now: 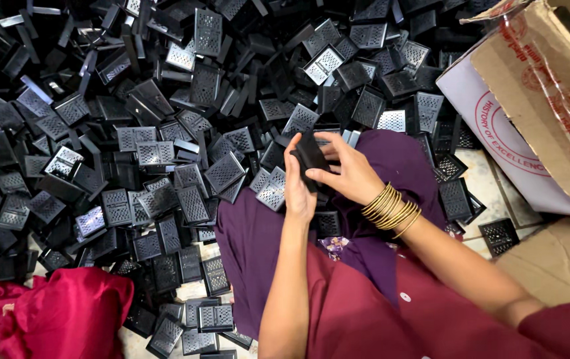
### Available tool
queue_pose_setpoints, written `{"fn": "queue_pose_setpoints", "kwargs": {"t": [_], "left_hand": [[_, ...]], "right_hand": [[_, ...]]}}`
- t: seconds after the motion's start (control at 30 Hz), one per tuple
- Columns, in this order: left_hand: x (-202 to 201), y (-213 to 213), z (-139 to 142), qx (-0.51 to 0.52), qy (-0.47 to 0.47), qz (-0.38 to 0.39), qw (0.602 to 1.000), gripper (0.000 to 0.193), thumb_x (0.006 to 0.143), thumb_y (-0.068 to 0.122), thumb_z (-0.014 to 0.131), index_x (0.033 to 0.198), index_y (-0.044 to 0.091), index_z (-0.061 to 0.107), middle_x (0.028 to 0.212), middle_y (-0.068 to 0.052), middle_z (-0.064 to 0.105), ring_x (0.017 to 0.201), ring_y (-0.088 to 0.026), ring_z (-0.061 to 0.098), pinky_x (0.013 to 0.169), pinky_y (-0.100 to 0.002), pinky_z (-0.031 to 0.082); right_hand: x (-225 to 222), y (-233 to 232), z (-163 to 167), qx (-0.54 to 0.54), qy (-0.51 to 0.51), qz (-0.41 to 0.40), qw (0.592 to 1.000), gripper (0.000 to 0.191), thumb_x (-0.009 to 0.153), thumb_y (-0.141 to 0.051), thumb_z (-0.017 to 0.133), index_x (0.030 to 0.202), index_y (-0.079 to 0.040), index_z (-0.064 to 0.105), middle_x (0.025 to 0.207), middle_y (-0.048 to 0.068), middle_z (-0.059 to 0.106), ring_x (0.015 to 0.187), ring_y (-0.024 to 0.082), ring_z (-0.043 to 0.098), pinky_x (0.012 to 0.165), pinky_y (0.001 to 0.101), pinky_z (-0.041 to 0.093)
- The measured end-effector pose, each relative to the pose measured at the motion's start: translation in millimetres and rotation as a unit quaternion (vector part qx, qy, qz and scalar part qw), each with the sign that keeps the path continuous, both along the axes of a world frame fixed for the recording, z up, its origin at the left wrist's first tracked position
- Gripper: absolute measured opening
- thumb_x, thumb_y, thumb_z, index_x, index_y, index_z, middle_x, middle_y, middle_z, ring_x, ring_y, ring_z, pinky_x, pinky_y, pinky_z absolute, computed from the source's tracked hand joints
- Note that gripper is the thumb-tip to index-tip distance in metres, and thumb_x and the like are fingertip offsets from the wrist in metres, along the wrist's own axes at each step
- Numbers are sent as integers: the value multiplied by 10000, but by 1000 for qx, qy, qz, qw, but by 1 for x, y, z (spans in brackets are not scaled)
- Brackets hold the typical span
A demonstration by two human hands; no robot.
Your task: The person sits on the floor among a large pile of black perforated plastic boxes, picks up one box at a time, opens and closes its hinged lid, and places it back onto the pile. A second worker nearby handles the same boxes.
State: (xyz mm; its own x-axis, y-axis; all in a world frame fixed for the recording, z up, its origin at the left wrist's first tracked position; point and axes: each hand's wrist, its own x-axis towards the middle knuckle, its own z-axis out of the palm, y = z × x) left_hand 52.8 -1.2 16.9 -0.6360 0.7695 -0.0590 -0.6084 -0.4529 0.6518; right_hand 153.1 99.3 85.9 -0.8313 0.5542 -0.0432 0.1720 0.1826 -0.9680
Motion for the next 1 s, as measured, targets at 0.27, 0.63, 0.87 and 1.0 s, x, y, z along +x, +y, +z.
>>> {"fn": "queue_pose_setpoints", "kwargs": {"t": [0.27, 0.63, 0.87, 1.0], "left_hand": [[0, -1, -1, -4, 27, 1, 1000, 580, 1104, 476, 454, 1550, 109, 395, 1369, -82, 538, 1217, -192, 589, 1041, -356, 511], [-3, -5, 1, -27, 44, 14, 999, 579, 1097, 496, 441, 1549, 136, 391, 1268, -102, 587, 1105, -201, 646, 946, -348, 561], [-7, -6, -1, -31, 46, 37, 998, 581, 1105, 500, 431, 1545, 120, 405, 1328, -96, 574, 1159, -182, 626, 1004, -339, 543], [-4, -2, -2, -36, 61, 12, 997, 582, 1104, 500, 433, 1545, 121, 406, 1328, -106, 580, 1149, -190, 630, 979, -340, 536]], "right_hand": [[-5, -3, 9, 11, -42, 33, 998, 814, 877, -236, 775, 1570, -172, 353, 1310, 180, 629, 1141, 279, 720, 930, 392, 619], [-3, -8, 2, 32, -75, 75, 994, 776, 923, -300, 739, 1592, -240, 351, 1306, 179, 554, 1170, 301, 678, 972, 390, 598], [-1, -9, 0, 11, -53, 46, 997, 789, 898, -275, 743, 1581, -230, 349, 1343, 183, 573, 1123, 270, 707, 921, 374, 617], [-3, -5, 1, 18, -36, 34, 999, 793, 912, -258, 729, 1591, -210, 322, 1348, 187, 559, 1106, 268, 709, 907, 376, 620]]}}
